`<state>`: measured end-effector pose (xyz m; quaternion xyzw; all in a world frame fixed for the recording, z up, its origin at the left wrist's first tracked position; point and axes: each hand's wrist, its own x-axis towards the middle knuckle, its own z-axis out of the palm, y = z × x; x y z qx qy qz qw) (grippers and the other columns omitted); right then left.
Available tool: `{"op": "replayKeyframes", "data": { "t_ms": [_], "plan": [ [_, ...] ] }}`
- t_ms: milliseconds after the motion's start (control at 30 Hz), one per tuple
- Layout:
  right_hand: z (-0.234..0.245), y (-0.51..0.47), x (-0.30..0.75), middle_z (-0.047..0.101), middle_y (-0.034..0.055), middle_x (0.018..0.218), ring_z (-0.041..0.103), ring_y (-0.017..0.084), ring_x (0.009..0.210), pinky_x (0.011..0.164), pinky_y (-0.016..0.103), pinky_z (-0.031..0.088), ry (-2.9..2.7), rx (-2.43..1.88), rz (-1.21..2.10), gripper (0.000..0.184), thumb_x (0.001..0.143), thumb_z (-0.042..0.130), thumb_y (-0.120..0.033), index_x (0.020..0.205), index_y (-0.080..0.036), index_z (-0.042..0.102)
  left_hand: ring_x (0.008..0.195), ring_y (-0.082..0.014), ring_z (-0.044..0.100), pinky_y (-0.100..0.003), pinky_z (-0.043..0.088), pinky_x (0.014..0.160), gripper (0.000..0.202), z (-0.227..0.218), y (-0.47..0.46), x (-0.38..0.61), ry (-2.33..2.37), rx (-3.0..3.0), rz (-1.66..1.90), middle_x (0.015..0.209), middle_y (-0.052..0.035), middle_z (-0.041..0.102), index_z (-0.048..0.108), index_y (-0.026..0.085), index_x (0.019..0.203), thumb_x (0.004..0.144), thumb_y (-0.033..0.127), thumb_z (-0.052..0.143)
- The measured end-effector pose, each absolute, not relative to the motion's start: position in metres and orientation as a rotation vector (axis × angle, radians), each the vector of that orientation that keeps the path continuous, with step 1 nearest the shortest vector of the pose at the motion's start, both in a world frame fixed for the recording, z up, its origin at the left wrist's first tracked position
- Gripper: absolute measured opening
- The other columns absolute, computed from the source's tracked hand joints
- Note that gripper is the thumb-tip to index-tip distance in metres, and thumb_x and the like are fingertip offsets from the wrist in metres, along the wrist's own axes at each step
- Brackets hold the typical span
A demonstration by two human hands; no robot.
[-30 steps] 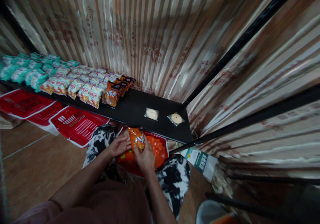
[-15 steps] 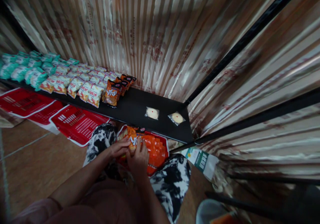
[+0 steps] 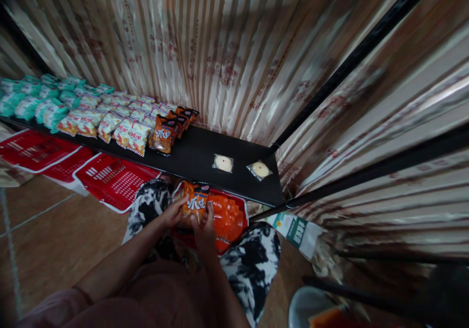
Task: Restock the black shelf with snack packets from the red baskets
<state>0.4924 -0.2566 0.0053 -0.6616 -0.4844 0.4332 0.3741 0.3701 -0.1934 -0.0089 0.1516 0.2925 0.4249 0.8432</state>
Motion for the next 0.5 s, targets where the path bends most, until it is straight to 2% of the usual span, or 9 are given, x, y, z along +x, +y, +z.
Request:
{"op": "replayKeyframes", "data": {
  "t_ms": [200,367,500],
  "plan": [
    [0.0015,-0.2565,0.4952,0.064,0.0073,0.110,0.060,0.024,0.101,0.083,0.033,0.048,-1.130,-1.703,1.201,0.064,0.072,0.057,-0.050,0.126,-0.018,0.046,0.096,-0.0269,0.063,-0.040,0.049,0.085,0.046,-0.0055,-0.1937,0.3734,0.629,0.226,0.890,0.102,-0.0133,0.067,0.054,0.012,0.116,0.082,0.044,0.054],
    [0.0025,-0.2565,0.4958,0.068,0.0041,0.097,0.063,0.022,0.088,0.078,0.032,0.048,-1.100,-1.621,1.219,0.049,0.070,0.058,-0.049,0.109,-0.020,0.057,0.100,-0.0271,0.062,-0.040,0.048,0.087,0.044,-0.0038,-0.1934,0.3740,0.592,0.224,0.885,0.102,-0.0122,0.067,0.056,0.013,0.114,0.081,0.042,0.056],
    [0.0053,-0.2562,0.4954,0.067,0.0032,0.086,0.062,0.021,0.079,0.074,0.032,0.048,-1.073,-1.585,1.146,0.038,0.073,0.056,-0.049,0.097,-0.020,0.059,0.106,-0.0262,0.058,-0.037,0.044,0.092,0.039,-0.0011,-0.1962,0.3716,0.597,0.352,0.918,0.105,-0.0102,0.067,0.059,0.014,0.109,0.078,0.039,0.060]
  ]
}}
